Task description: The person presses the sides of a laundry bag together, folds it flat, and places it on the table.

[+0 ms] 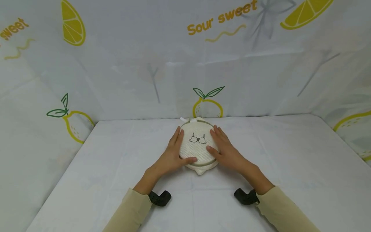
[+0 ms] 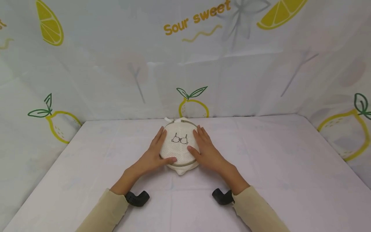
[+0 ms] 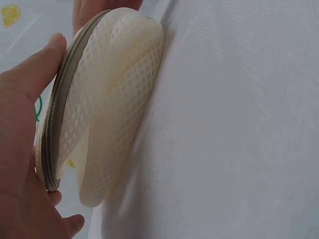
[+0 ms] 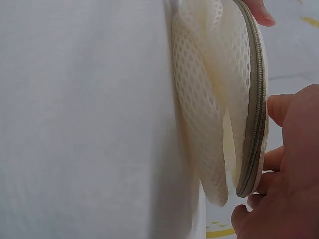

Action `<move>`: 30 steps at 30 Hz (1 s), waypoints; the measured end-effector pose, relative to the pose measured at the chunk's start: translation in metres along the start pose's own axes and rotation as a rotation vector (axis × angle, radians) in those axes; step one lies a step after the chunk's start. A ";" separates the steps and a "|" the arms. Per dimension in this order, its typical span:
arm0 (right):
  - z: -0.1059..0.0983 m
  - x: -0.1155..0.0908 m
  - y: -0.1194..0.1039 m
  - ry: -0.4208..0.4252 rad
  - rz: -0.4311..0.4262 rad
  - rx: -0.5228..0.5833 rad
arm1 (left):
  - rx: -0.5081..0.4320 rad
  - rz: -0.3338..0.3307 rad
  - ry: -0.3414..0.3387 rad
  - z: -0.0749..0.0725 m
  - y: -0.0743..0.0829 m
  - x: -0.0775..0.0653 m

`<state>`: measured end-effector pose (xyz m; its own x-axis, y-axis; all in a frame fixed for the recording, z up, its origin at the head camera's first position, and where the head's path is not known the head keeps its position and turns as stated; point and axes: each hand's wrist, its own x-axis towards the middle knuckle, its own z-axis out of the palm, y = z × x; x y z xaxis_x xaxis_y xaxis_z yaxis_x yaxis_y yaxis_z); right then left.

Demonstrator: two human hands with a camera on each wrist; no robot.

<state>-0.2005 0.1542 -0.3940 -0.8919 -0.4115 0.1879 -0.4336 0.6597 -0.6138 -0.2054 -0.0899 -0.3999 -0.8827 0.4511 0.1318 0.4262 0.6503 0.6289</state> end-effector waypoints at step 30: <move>0.029 0.000 0.000 0.015 -0.100 -0.215 | 0.270 0.082 -0.073 0.018 -0.006 -0.001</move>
<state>-0.1965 0.1363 -0.4167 -0.8444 -0.4727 0.2520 -0.5356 0.7359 -0.4144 -0.2035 -0.0827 -0.4174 -0.8306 0.5454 0.1121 0.5416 0.7445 0.3904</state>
